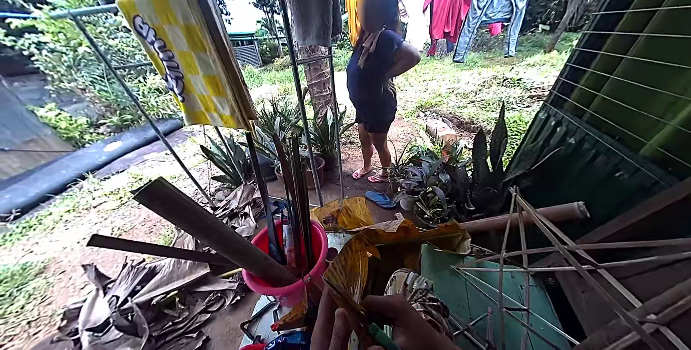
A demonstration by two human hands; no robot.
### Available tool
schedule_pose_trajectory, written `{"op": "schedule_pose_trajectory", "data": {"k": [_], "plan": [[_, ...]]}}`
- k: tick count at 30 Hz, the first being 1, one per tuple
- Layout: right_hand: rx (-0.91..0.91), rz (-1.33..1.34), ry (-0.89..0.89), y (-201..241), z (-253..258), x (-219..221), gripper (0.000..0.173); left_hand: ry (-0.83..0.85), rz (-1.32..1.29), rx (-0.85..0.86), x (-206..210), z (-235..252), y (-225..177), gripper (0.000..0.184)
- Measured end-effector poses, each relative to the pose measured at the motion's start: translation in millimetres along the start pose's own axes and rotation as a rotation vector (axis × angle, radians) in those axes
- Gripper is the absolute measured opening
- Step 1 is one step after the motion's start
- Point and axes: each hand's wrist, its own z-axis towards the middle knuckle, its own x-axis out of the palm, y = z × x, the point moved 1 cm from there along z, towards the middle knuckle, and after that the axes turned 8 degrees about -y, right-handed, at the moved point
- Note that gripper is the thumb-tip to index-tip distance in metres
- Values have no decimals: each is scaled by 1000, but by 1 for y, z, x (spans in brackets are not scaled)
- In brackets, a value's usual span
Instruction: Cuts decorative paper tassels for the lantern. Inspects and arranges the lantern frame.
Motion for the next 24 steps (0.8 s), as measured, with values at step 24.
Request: {"op": "schedule_pose_trajectory", "data": {"k": [24], "plan": [[156, -56, 70, 6, 6, -4, 60, -320, -174, -59, 35, -17, 17, 28]]}}
